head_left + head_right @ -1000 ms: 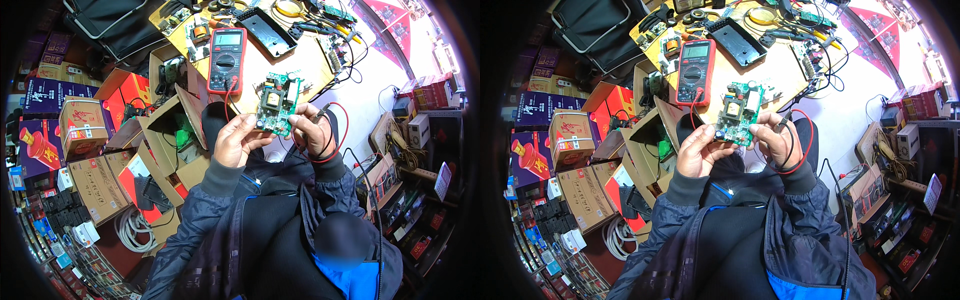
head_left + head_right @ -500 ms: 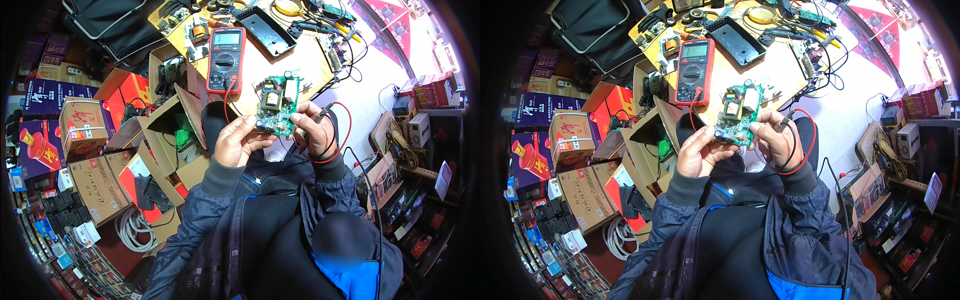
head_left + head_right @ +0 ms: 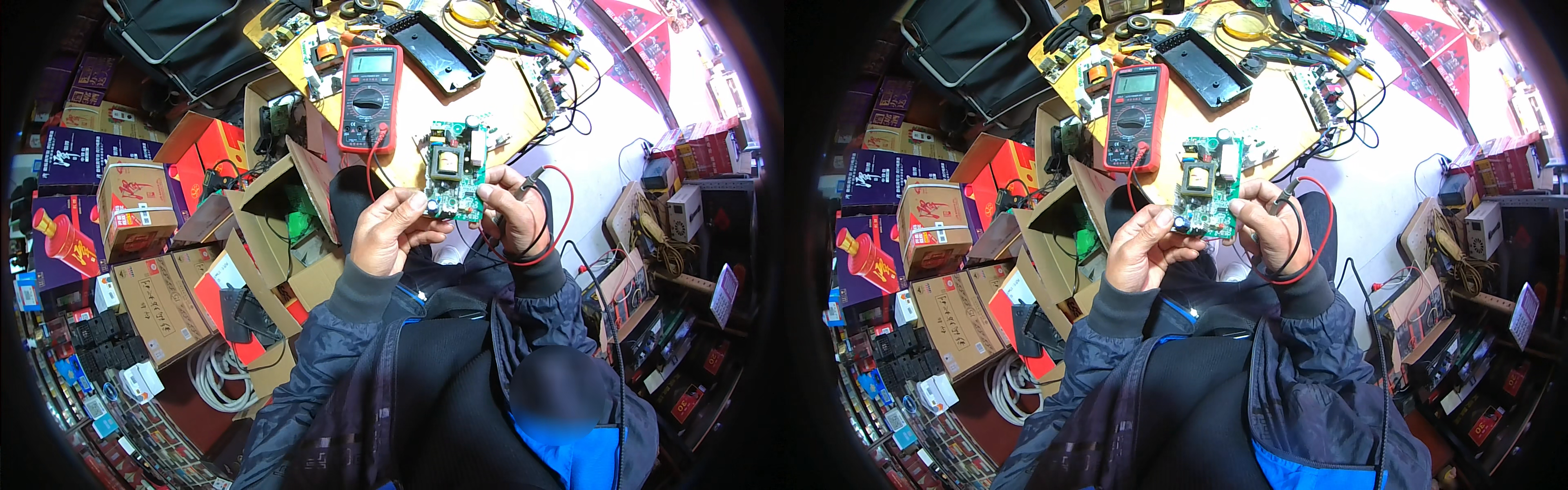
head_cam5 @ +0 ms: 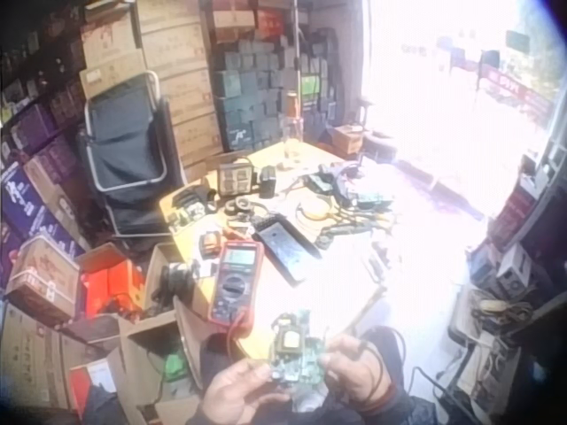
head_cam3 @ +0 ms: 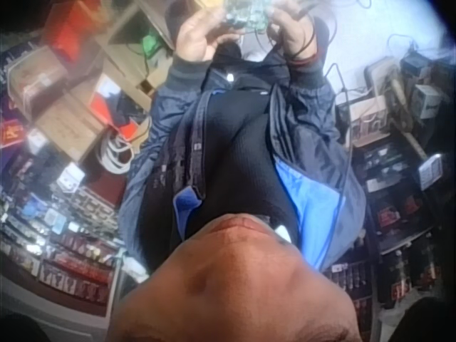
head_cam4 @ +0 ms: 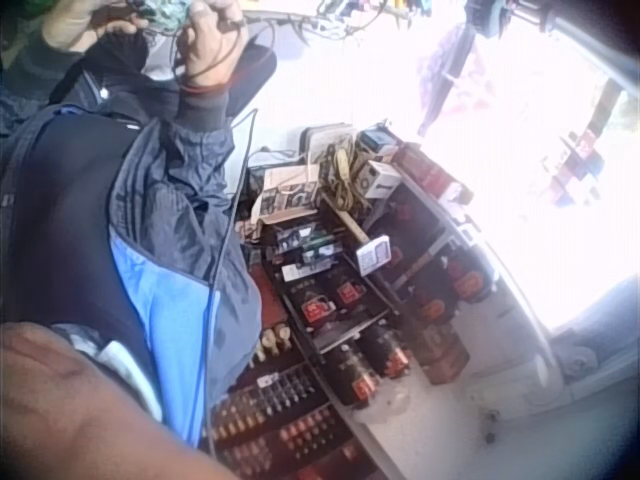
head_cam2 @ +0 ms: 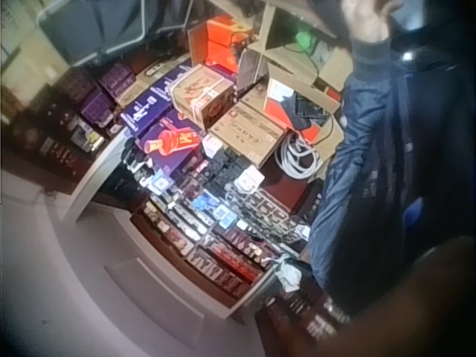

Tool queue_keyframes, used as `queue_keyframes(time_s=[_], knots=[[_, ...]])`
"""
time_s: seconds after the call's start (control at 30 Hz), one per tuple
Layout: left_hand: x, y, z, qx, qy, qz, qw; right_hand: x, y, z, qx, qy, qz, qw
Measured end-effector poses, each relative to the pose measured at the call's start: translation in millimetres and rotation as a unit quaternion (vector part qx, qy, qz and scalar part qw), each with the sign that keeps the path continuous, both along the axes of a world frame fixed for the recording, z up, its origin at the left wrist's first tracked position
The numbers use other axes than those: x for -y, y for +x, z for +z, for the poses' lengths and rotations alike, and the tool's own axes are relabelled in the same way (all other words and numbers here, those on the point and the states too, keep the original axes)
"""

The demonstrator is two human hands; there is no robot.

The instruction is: The person sits on the floor in a cluttered workshop and uses a multimeter to test several small circuit boards. They pick up boards one at a time, place the multimeter probes on various points, and set the boards back on the table.

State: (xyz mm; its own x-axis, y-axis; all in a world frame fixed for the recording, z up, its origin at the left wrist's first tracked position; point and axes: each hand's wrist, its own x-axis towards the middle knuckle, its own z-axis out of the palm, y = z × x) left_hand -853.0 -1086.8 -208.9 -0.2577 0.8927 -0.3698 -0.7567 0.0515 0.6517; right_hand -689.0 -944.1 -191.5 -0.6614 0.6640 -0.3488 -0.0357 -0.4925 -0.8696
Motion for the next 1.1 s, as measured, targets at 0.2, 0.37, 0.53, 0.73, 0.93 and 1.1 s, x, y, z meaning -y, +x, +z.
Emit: queue_keyframes(time_s=[0.2, 0.37, 0.53, 0.73, 0.93, 1.1], knots=[[0.6, -0.8, -0.1, 0.009, 0.002, -0.005, 1.0, 1.0, -1.2, 3.1, 0.003, -0.001, -0.005, 1.0], [-1.1, -0.4, 3.1, 0.021, 0.002, 0.003, 1.0, 0.4, 0.8, 1.3, 0.006, 0.009, -0.003, 1.0], [-6.6, 9.5, 14.7, -0.084, 0.016, 0.064, 0.994, -3.2, 3.4, -4.5, 0.024, 0.09, 0.036, 0.995], [-11.0, 11.6, 32.0, -0.387, 0.035, 0.119, 0.914, -10.1, 4.9, 0.4, 0.009, 0.044, 0.008, 0.999], [-16.4, 6.5, 30.7, -0.663, 0.121, 0.123, 0.728, -10.2, 10.5, -13.9, -0.151, -0.049, -0.015, 0.987], [-16.8, 13.3, 25.8, -0.665, 0.143, 0.139, 0.719, -10.4, 11.9, -29.8, -0.205, -0.055, -0.006, 0.977]])
